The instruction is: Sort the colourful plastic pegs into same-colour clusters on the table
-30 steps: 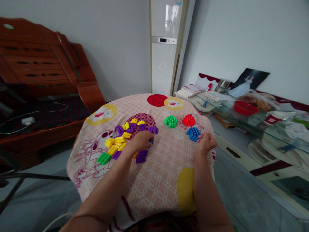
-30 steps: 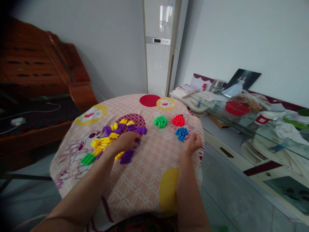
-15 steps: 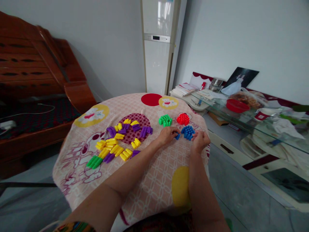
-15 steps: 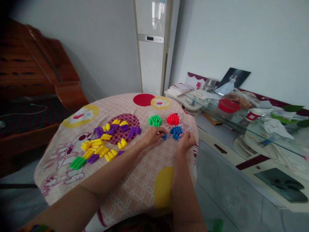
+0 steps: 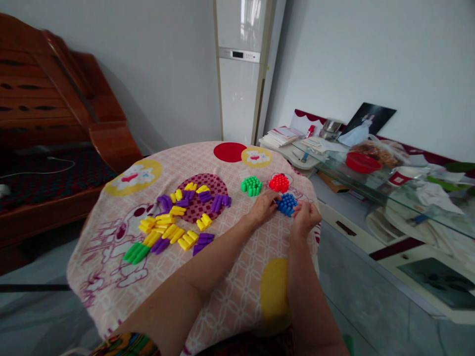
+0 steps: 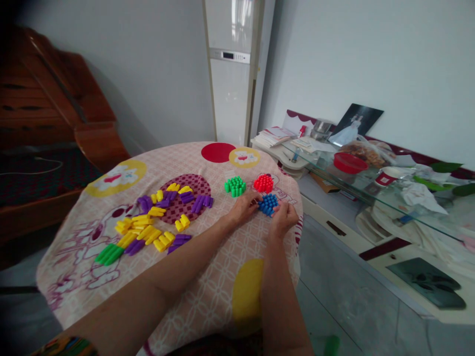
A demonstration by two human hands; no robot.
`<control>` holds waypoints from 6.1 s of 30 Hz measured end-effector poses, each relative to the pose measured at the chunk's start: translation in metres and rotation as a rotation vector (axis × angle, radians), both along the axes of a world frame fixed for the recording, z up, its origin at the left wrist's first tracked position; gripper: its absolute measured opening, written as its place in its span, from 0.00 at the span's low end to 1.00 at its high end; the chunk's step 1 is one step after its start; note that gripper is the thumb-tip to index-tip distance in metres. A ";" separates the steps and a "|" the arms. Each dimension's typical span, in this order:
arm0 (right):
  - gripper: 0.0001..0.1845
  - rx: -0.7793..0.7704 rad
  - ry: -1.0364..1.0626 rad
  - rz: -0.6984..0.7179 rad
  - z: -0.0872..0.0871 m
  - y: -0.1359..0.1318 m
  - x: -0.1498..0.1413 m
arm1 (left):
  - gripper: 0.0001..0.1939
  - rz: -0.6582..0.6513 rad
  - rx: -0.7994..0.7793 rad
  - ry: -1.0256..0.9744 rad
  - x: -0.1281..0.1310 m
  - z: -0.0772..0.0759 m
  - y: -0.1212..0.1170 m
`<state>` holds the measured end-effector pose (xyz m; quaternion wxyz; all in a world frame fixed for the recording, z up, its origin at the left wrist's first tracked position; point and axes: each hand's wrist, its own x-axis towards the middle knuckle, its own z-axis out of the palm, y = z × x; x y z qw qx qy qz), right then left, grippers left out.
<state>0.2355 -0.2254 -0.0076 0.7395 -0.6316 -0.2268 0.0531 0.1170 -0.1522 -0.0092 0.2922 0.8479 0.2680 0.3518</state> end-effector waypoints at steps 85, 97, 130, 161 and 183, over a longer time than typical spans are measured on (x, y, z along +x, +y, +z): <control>0.16 -0.943 -0.918 0.324 0.003 -0.004 -0.087 | 0.12 0.455 0.055 0.272 -0.141 -0.001 -0.027; 0.17 -0.983 -0.796 0.283 0.004 0.000 -0.086 | 0.15 0.478 -0.023 0.231 -0.134 0.002 -0.029; 0.08 -0.782 -1.248 0.517 -0.008 -0.039 -0.066 | 0.14 0.578 0.030 0.544 -0.147 0.006 -0.027; 0.09 -0.456 -0.747 0.325 -0.007 0.006 -0.030 | 0.13 0.615 0.004 0.501 -0.145 0.005 -0.031; 0.20 -0.386 -0.878 0.314 -0.014 0.024 -0.048 | 0.14 0.624 -0.003 0.504 -0.145 0.007 -0.033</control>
